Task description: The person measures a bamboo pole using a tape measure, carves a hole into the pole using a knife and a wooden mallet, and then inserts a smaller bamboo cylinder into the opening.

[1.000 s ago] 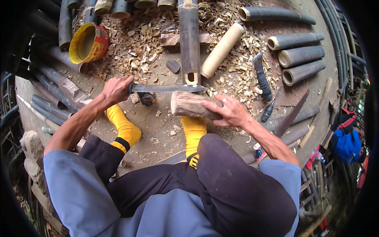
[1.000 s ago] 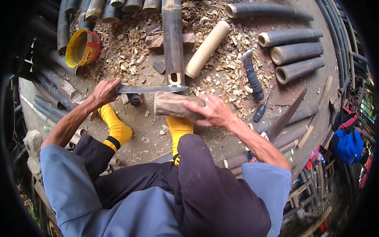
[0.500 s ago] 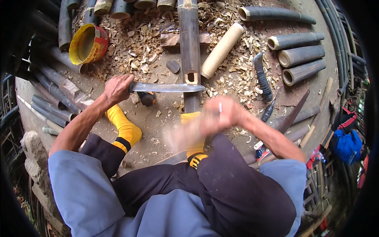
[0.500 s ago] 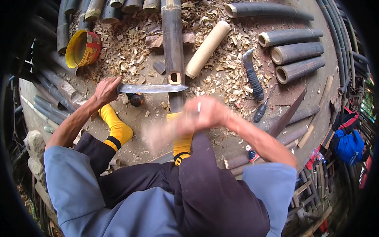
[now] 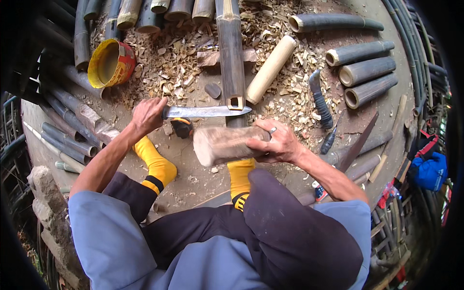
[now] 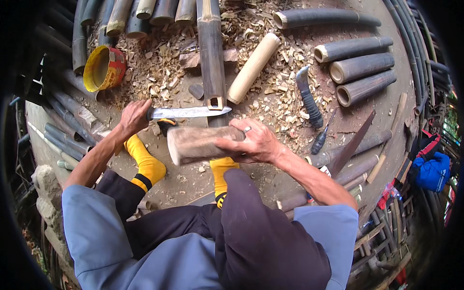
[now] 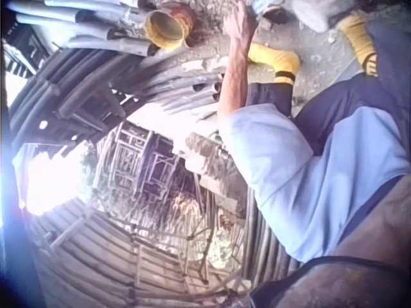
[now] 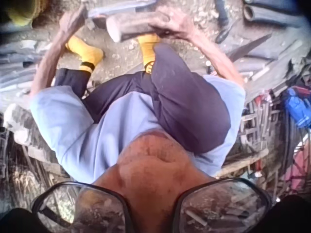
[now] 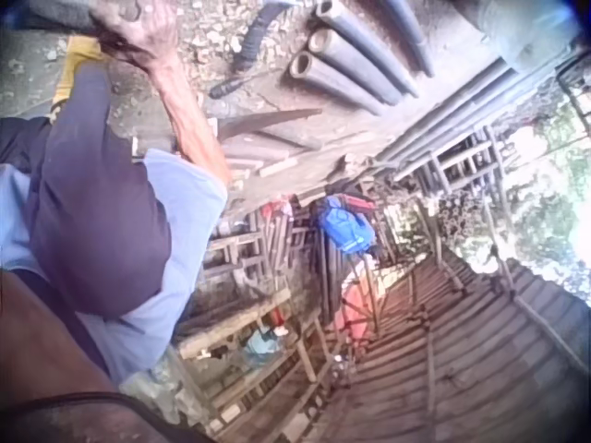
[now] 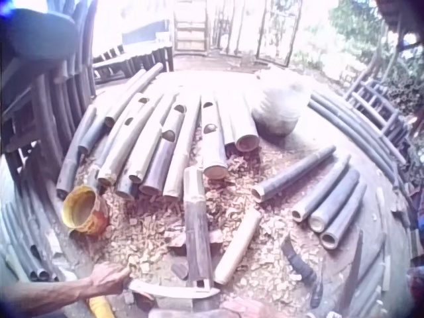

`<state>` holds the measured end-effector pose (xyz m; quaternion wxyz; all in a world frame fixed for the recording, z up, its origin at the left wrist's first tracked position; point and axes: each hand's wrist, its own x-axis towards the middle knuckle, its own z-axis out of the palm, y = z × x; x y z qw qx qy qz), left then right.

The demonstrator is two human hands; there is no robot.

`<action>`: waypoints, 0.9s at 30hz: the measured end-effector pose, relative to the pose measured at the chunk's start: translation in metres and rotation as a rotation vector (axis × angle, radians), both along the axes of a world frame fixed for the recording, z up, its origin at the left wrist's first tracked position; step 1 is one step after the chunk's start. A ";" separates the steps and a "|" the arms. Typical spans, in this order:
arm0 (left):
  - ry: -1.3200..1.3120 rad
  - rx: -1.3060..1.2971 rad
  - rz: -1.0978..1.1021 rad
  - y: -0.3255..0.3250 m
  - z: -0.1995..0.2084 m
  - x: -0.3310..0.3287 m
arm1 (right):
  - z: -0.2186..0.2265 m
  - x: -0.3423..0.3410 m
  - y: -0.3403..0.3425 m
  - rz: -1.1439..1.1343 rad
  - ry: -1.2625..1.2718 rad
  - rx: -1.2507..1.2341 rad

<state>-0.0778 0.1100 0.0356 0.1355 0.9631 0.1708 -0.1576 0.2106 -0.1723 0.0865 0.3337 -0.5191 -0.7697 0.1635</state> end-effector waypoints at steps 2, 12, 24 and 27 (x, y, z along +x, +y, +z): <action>0.039 -0.020 -0.023 -0.001 0.004 0.013 | -0.023 0.012 -0.011 -0.096 -0.008 -0.192; -0.172 -0.673 0.476 0.050 0.021 0.047 | 0.028 0.040 -0.024 -0.864 0.733 -0.616; 0.239 -0.450 0.266 0.025 0.001 0.037 | 0.054 0.014 -0.017 -0.835 0.478 -0.306; 0.274 -0.476 0.264 0.025 -0.002 0.041 | 0.035 0.015 -0.026 -0.574 0.328 -0.919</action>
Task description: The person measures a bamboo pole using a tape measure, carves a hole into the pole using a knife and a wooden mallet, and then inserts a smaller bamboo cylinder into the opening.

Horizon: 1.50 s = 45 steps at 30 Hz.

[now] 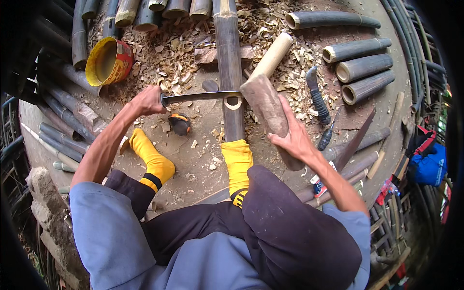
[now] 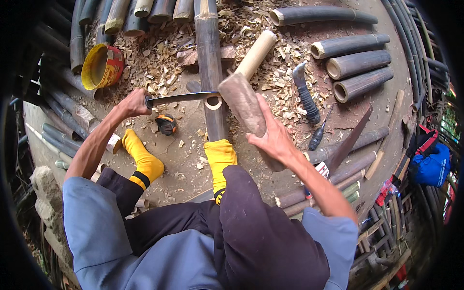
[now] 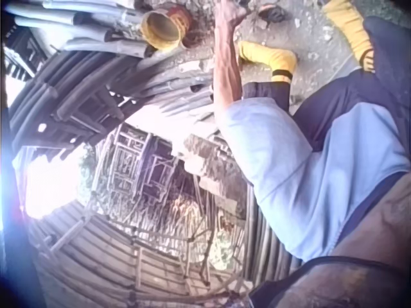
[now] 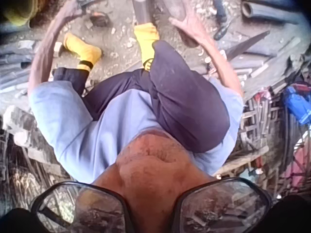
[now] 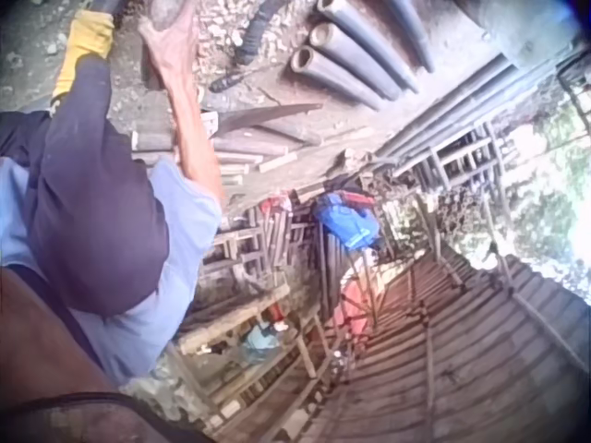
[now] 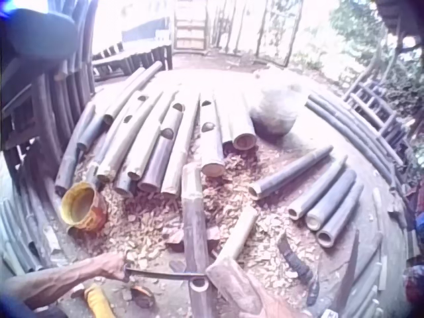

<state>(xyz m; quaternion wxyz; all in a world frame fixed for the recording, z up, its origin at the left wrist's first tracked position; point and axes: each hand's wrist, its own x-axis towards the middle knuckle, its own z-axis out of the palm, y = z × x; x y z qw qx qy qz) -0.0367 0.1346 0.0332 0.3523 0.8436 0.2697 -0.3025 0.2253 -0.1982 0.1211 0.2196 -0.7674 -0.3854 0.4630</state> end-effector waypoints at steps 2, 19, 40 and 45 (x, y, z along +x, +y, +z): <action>0.003 0.010 0.015 -0.003 0.001 0.000 | 0.002 0.012 -0.002 -0.066 0.085 0.020; -0.305 0.224 -0.034 -0.040 0.007 -0.019 | -0.061 -0.065 -0.070 -0.026 -0.311 0.338; -0.579 0.469 0.262 -0.104 -0.036 0.058 | -0.063 0.240 -0.116 -0.715 -0.995 -0.314; -0.450 0.335 0.278 -0.108 -0.046 0.065 | -0.081 0.259 -0.158 -0.678 -0.925 -0.375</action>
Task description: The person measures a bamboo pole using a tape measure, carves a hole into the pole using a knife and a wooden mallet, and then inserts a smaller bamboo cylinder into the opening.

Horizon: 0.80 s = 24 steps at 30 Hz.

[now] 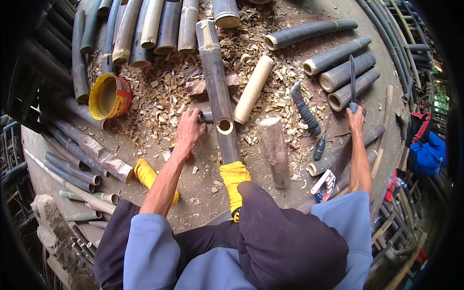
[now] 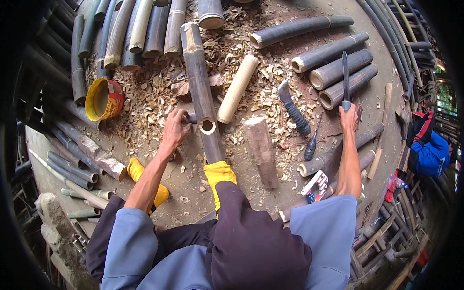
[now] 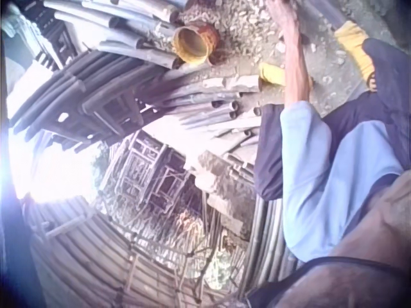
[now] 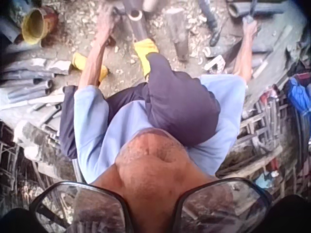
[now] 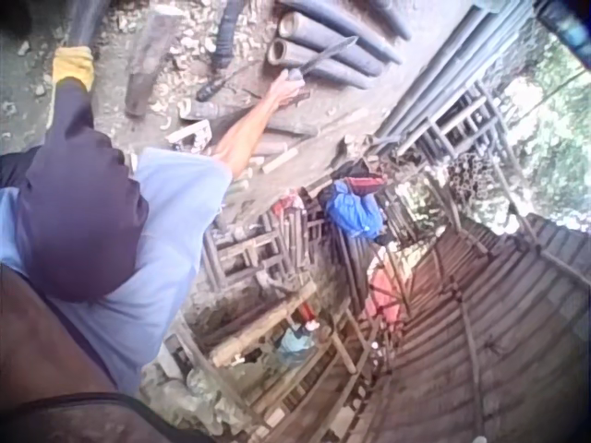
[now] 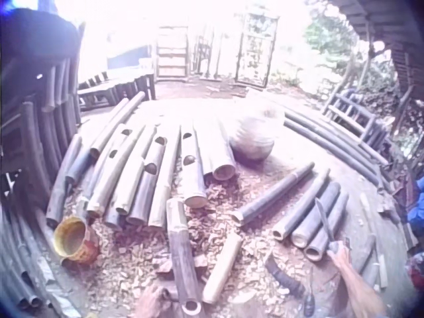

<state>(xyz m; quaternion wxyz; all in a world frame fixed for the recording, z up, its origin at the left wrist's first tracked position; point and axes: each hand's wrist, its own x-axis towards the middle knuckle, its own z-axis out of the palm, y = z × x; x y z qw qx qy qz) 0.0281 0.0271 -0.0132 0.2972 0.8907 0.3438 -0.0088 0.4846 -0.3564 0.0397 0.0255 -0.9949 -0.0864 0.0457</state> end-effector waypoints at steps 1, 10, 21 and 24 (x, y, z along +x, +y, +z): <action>0.002 0.001 0.000 -0.004 0.003 0.002 | -0.002 -0.002 -0.004 -0.032 0.029 -0.030; -0.124 -0.123 0.224 -0.016 0.009 0.005 | 0.000 -0.045 -0.008 -0.045 -0.247 0.056; -0.289 -0.762 0.122 -0.090 0.125 0.046 | 0.094 -0.278 0.167 0.601 1.006 0.829; -0.469 -0.558 0.072 -0.081 0.113 0.037 | 0.094 -0.232 0.186 0.664 0.895 0.581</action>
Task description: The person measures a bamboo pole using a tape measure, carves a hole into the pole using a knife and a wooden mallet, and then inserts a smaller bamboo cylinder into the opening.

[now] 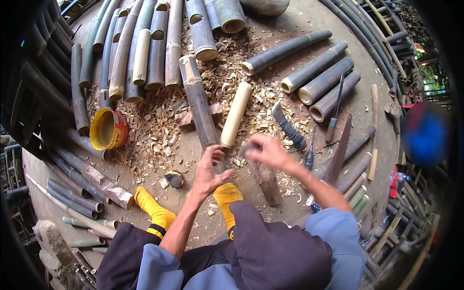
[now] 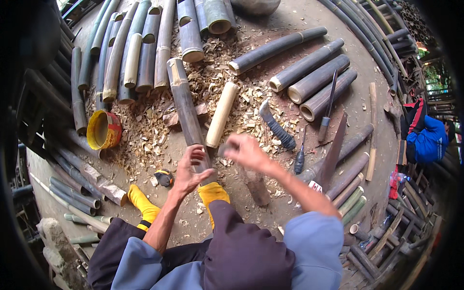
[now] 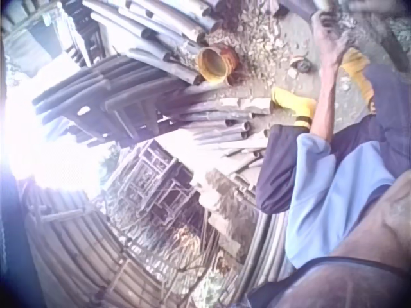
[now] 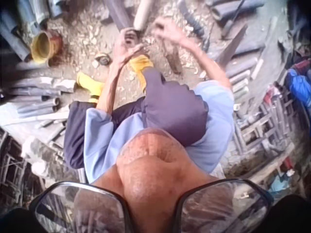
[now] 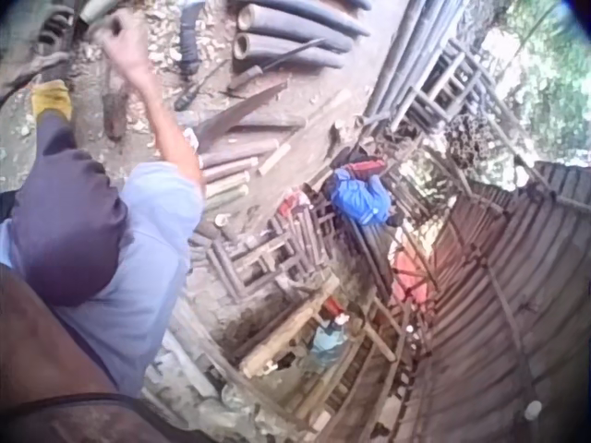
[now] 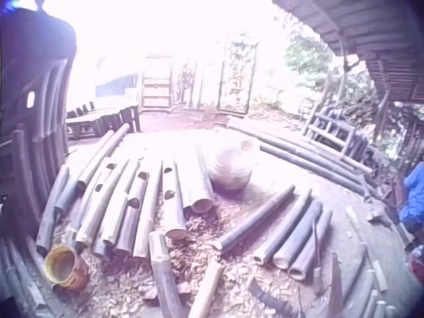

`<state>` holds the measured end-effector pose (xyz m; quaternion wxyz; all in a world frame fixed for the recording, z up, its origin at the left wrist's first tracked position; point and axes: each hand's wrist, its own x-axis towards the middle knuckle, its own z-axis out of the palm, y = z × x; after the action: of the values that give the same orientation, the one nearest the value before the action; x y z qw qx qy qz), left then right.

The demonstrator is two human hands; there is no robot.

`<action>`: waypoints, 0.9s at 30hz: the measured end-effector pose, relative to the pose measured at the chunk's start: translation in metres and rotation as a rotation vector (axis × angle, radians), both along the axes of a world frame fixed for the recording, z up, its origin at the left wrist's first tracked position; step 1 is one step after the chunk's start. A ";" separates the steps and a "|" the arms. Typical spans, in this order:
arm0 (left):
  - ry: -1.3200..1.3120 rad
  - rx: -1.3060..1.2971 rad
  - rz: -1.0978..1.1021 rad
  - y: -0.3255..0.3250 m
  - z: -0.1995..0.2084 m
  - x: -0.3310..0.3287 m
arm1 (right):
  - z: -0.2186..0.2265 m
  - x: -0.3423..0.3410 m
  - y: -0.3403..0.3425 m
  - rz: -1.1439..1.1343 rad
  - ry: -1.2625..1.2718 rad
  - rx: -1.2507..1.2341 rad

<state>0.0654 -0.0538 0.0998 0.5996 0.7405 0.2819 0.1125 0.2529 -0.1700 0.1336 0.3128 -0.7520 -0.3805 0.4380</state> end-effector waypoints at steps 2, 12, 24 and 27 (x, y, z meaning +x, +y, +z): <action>0.121 0.241 0.093 0.018 -0.021 -0.019 | 0.032 0.061 0.034 -0.204 -0.067 0.217; 0.766 0.334 0.106 0.040 -0.092 -0.133 | -0.042 0.150 0.011 -0.236 -0.817 -0.046; 0.336 0.645 0.459 0.143 -0.023 -0.107 | -0.100 0.061 -0.094 -0.391 -0.704 -0.276; 0.370 0.283 0.560 0.109 -0.032 -0.096 | -0.083 0.048 -0.091 -0.607 -0.324 -0.182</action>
<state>-0.0303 0.0549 0.0678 0.3762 0.7181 0.5589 0.1744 0.3008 -0.2605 0.0509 0.2961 -0.9153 -0.1438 0.2319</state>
